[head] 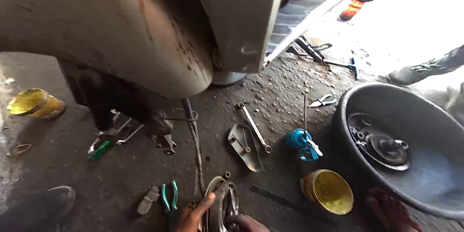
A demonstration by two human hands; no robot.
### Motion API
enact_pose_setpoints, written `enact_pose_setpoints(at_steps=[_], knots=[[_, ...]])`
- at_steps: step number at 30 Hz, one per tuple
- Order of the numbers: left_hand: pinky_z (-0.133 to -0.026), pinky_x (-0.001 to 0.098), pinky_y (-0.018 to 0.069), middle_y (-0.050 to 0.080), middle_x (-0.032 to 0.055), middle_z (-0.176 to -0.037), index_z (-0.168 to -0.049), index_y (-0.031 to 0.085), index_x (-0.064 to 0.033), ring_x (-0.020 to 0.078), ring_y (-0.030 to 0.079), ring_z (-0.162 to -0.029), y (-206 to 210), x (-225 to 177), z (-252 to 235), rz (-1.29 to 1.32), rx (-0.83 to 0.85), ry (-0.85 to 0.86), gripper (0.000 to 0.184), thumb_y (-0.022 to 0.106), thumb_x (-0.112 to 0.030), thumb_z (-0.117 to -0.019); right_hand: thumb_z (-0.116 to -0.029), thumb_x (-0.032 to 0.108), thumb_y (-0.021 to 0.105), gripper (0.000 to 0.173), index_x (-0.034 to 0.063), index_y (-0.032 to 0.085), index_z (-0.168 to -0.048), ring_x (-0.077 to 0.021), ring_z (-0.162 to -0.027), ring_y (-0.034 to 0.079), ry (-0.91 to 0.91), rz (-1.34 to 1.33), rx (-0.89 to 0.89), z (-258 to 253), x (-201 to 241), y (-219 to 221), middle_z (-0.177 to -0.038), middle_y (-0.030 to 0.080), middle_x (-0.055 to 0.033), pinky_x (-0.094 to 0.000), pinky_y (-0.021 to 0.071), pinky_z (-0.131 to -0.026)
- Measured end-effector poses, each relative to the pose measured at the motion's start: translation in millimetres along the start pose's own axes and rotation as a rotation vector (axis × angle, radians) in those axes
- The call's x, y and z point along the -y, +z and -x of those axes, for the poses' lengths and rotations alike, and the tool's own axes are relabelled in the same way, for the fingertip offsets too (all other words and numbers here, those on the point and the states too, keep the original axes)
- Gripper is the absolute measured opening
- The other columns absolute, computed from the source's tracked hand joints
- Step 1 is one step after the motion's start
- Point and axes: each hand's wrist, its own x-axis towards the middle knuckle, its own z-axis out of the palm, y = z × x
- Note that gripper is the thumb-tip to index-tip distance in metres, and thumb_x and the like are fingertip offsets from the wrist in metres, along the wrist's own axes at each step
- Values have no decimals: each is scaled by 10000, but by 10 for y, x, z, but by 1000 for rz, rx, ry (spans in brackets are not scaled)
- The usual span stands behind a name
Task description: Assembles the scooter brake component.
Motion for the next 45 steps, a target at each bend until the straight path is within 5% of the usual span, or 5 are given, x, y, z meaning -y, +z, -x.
enact_pose_setpoints(at_steps=[11,16,33,41,45], knots=[[-581,345,530,695,61,-984,-1226,602,-100,146,648,-728,-139,25,-48,-45,-2,27,509,556,-553,-998,-837,401,695,382,253,769,-1181,-313,-1058,651,355,688,-649,653,-170,-1095,-1142,675,-137,-494,560,-871],[-540,311,502,684,33,-953,-1201,601,-125,119,618,-668,-119,22,-61,-37,26,35,466,557,-541,-997,-801,568,763,660,276,645,-1381,-424,-1368,407,937,816,-198,754,-349,-1734,-1527,412,-214,-578,398,-1056],[-491,274,476,690,10,-890,-1138,617,-153,98,599,-604,-113,12,-52,-7,35,13,389,542,-515,-1015,-878,241,724,324,14,724,-1110,-406,-1362,441,820,981,127,440,-868,-1842,-1388,572,-183,-577,413,-1058],[-434,249,412,642,13,-780,-1074,634,-154,84,514,-512,-96,3,-17,11,21,-10,381,549,-520,-1007,-725,467,869,669,119,670,-1260,-458,-1298,476,687,969,-314,721,-425,-1756,-1398,524,-228,-630,424,-1011],[-513,273,499,693,65,-852,-1103,686,-156,143,642,-651,-52,-12,60,76,65,-58,431,495,-535,-1028,-764,543,751,607,265,697,-1301,-389,-1072,586,172,831,-510,757,-83,-1406,-1226,598,-178,-569,507,-827]])
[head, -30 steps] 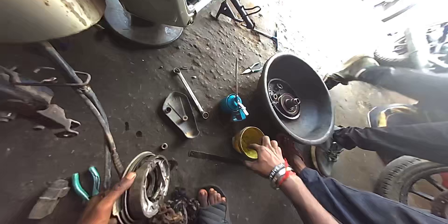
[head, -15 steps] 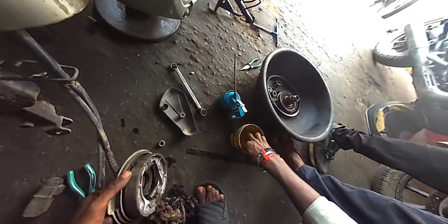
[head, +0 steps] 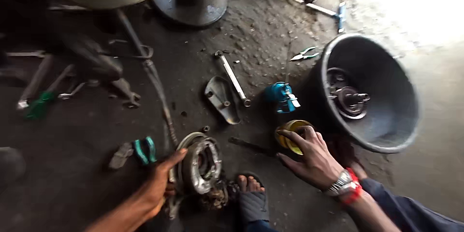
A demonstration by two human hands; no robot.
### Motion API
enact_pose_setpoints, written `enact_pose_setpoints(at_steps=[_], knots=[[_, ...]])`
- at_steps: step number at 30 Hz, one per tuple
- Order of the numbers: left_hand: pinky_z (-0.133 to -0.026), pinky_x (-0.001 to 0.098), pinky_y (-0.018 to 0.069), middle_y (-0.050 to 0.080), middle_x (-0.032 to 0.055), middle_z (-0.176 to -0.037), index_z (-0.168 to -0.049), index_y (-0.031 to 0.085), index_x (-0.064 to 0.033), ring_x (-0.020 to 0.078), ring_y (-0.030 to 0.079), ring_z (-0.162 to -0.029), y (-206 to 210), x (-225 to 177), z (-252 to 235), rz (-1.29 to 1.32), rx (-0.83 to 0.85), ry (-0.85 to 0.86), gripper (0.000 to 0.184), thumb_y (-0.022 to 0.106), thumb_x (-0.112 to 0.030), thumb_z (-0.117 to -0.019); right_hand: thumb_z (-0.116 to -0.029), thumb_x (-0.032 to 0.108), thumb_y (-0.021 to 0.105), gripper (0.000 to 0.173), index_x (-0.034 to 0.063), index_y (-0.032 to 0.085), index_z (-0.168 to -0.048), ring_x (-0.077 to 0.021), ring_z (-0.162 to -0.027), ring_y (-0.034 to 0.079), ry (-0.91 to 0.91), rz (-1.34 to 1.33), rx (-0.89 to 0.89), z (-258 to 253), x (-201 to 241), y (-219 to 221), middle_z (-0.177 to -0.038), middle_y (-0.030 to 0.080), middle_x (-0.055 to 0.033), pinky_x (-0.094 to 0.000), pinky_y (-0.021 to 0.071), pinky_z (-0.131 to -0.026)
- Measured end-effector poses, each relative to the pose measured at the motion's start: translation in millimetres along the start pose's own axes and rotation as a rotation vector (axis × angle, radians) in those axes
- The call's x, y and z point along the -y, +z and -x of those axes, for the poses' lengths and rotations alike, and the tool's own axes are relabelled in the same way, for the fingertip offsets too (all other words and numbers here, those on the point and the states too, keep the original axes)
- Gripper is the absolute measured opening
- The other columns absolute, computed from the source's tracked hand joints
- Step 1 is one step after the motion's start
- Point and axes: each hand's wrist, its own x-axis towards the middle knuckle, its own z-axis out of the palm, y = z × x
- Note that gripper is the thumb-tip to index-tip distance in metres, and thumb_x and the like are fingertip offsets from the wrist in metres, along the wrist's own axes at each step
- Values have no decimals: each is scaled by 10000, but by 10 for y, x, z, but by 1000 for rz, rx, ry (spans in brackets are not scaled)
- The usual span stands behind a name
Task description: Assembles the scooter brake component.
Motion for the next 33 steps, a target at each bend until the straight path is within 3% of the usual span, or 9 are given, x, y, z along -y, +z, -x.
enact_pose_setpoints(at_steps=[3,5,8,11,14,20,25,29,33], knots=[[-596,299,531,721,93,-979,-1208,675,-167,181,689,-785,73,-46,78,42,52,-61,496,480,-582,-1018,-861,592,685,655,336,583,-1456,-302,-1171,590,-228,-416,58,88,621,163,-1357,569,-155,-508,556,-900],[-536,264,505,719,96,-961,-1201,676,-167,164,677,-723,161,-50,111,97,65,-73,496,496,-589,-1011,-891,587,655,682,357,509,-1516,-328,-1173,574,-343,-515,115,147,961,260,-1391,541,-197,-533,530,-904],[-475,229,454,709,97,-909,-1171,677,-151,132,629,-620,226,-52,157,170,96,-69,478,479,-561,-1028,-940,690,506,710,368,422,-1567,-344,-1137,579,-436,-415,94,155,1178,407,-1371,555,-218,-534,494,-910],[-439,207,394,681,82,-841,-1119,688,-153,105,557,-547,246,-47,199,184,78,-78,467,480,-560,-1028,-928,783,405,819,303,391,-1592,-361,-1155,578,-407,-370,65,165,1260,522,-1374,556,-235,-547,476,-938],[-479,222,440,709,95,-908,-1150,693,-164,134,627,-627,224,-42,213,179,79,-101,481,507,-584,-1008,-914,832,326,898,252,388,-1596,-368,-1152,586,-380,-340,50,160,1298,610,-1357,569,-234,-561,470,-933],[-464,212,427,696,89,-871,-1119,690,-160,122,608,-599,237,-39,217,189,88,-103,475,503,-583,-1008,-832,936,179,1076,213,375,-1604,-392,-1182,556,-301,-350,107,159,1326,685,-1376,544,-251,-584,433,-963],[-472,214,439,699,95,-882,-1124,686,-152,128,619,-609,238,-40,235,188,91,-99,481,494,-579,-1014,-761,975,318,1150,199,361,-1608,-384,-1222,555,-341,-282,79,171,1347,721,-1415,540,-238,-589,424,-999],[-452,207,419,688,84,-842,-1096,688,-152,114,589,-567,238,-36,231,170,70,-99,475,491,-578,-1018,-760,971,346,1139,230,321,-1624,-371,-1259,546,-362,-239,86,201,1353,743,-1450,525,-225,-579,416,-1026],[-466,214,433,694,86,-870,-1119,686,-159,125,611,-597,216,-37,217,154,50,-100,477,508,-587,-1007,-781,952,346,1086,219,419,-1580,-343,-1213,575,-378,-191,17,221,1329,726,-1388,582,-181,-558,440,-996]])
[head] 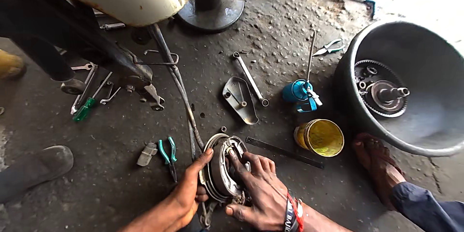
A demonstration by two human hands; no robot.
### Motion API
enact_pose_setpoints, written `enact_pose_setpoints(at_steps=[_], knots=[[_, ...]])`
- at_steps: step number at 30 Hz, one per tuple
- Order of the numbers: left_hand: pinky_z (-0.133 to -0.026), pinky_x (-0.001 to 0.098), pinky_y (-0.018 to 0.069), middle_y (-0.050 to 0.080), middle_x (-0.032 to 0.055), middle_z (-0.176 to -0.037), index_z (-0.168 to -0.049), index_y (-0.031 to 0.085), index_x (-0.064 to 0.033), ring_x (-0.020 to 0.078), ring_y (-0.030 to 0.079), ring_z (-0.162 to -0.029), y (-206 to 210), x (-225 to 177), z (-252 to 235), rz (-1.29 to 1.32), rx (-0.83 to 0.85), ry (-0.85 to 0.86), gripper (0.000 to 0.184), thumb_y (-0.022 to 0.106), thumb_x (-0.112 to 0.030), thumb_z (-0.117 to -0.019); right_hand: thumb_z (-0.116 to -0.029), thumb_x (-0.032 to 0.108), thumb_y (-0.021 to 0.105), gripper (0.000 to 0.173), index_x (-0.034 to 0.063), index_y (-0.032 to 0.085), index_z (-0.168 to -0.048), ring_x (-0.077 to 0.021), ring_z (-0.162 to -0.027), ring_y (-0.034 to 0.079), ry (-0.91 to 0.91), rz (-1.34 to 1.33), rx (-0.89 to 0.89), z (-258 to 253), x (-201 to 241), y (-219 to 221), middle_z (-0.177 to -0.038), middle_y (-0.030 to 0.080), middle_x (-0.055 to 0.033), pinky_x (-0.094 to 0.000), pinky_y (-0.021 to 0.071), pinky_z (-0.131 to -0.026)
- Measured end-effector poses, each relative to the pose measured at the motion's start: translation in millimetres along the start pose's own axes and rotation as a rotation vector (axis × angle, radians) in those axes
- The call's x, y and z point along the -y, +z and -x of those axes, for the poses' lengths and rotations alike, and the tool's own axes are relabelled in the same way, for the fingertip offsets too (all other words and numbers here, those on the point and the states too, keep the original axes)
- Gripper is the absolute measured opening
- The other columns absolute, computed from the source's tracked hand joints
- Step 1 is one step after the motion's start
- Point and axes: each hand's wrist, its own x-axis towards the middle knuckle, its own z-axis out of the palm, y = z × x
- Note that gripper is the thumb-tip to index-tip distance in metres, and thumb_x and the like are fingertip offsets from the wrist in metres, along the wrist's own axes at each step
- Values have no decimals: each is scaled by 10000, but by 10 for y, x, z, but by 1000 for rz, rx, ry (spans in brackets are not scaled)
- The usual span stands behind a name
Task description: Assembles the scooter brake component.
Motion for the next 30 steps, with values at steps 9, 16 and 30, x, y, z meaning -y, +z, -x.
enact_pose_setpoints(at_steps=[9,16,30], knots=[[-462,212,437,705,94,-874,-1124,687,-150,123,615,-589,24,0,0,18,-3,8,468,513,-569,-1013,-828,878,385,1027,178,424,-1579,-358,-1233,514,131,-306,74,-119,37,-141,-1417,519,-203,-580,424,-997],[-445,201,409,689,81,-836,-1096,691,-150,107,580,-556,-27,7,-12,11,16,19,454,507,-558,-1020,-867,820,414,968,171,405,-1585,-350,-1216,534,71,-351,60,-34,24,-135,-1402,529,-202,-567,449,-971],[-446,207,391,686,77,-844,-1108,692,-162,107,569,-558,-55,14,-41,-17,-13,22,441,534,-561,-1008,-908,795,350,867,177,539,-1486,-343,-1204,585,-56,88,70,-123,67,-112,-1338,615,-138,-551,451,-988]])
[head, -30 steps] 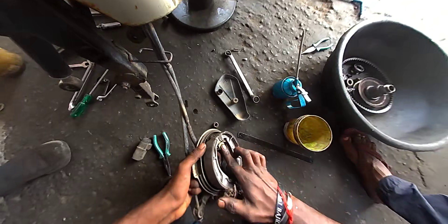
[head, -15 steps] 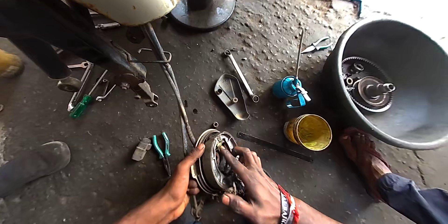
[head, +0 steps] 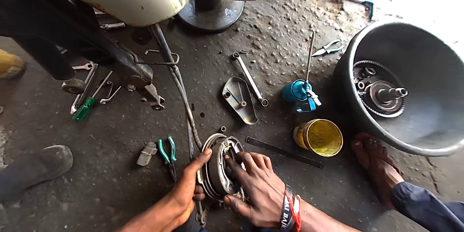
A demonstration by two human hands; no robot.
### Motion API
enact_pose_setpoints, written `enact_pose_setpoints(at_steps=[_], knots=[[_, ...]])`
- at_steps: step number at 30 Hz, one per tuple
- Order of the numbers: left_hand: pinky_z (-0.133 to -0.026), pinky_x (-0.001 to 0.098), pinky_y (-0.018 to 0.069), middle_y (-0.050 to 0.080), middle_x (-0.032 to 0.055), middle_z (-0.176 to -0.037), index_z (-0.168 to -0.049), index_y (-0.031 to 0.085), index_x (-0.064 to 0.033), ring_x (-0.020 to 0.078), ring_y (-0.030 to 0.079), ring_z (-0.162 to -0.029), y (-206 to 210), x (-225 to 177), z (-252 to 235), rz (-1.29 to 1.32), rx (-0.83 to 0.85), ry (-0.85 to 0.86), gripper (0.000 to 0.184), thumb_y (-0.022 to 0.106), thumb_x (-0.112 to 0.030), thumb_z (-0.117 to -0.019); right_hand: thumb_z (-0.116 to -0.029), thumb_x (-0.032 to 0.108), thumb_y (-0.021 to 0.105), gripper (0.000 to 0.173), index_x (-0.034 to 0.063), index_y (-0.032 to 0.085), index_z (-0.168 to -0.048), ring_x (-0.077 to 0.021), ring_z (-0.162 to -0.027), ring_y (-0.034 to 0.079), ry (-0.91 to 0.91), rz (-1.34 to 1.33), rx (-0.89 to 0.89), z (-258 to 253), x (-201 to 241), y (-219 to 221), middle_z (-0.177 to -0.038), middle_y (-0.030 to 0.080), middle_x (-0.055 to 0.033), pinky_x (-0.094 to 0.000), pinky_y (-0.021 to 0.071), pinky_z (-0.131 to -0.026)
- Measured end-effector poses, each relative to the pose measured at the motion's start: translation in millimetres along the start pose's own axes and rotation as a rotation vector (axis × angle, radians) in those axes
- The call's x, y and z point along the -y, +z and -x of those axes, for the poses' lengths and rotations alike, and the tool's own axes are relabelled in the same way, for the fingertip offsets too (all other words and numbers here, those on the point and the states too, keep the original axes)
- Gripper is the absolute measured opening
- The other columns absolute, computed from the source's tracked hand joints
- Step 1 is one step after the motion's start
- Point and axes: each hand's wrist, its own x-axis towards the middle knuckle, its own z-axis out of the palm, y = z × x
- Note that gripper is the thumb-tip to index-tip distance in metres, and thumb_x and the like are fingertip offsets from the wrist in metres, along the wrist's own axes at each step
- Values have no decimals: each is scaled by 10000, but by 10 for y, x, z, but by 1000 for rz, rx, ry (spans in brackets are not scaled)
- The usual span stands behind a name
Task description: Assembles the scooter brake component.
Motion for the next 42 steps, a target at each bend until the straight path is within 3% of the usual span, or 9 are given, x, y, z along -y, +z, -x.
enact_pose_setpoints(at_steps=[5,10,15,20,23,25,32,37,42], knots=[[-414,197,333,637,54,-771,-1065,685,-155,78,466,-484,13,13,-21,19,14,14,427,537,-552,-1012,-882,846,336,934,167,545,-1487,-329,-1201,569,122,-162,-27,0,-44,-40,-1329,610,-139,-548,453,-975],[-461,213,412,685,79,-846,-1104,688,-153,113,585,-577,9,2,-3,-16,10,-4,477,531,-591,-998,-858,872,317,1034,122,447,-1558,-357,-1248,513,210,-357,99,-72,-4,-104,-1410,536,-185,-571,416,-1010],[-516,241,481,716,104,-926,-1152,687,-147,160,666,-685,3,-15,11,-17,-5,-12,497,532,-594,-998,-856,869,345,1036,115,444,-1559,-354,-1253,508,165,-364,81,-80,58,-102,-1421,529,-191,-569,414,-1017],[-501,243,455,704,99,-913,-1140,685,-150,153,641,-661,3,1,-1,-27,-15,-3,498,534,-601,-994,-860,857,371,1025,95,467,-1539,-353,-1240,525,93,-274,71,-100,99,-168,-1396,557,-188,-563,418,-1005],[-515,245,446,701,88,-936,-1156,682,-164,148,628,-670,-12,8,-3,-35,-11,-6,486,545,-599,-988,-866,740,461,908,115,484,-1524,-351,-1227,553,9,-138,36,-69,84,-184,-1389,578,-162,-556,441,-972],[-486,230,418,684,70,-889,-1130,682,-170,124,590,-614,-11,8,-3,-32,-11,-2,463,554,-591,-987,-812,607,529,816,148,533,-1487,-332,-1195,575,-41,-40,-37,-39,50,-168,-1327,617,-124,-550,449,-950],[-459,222,392,664,66,-836,-1084,687,-162,113,553,-565,5,10,-18,-15,-10,5,457,568,-591,-981,-731,489,617,708,129,647,-1340,-305,-1167,594,14,214,-35,-156,125,-195,-1211,656,-79,-533,452,-935],[-452,212,382,665,57,-808,-1064,689,-152,97,534,-539,-30,15,-19,-23,0,19,458,561,-585,-987,-752,456,618,682,136,634,-1354,-325,-1146,604,-61,96,-54,-138,127,-182,-1203,657,-96,-539,468,-918],[-502,248,446,693,90,-899,-1113,680,-142,150,624,-651,-28,20,-24,-29,-14,9,477,572,-588,-981,-771,447,589,734,155,585,-1444,-347,-1184,577,94,-52,-31,-110,58,-169,-1277,632,-119,-563,461,-896]])
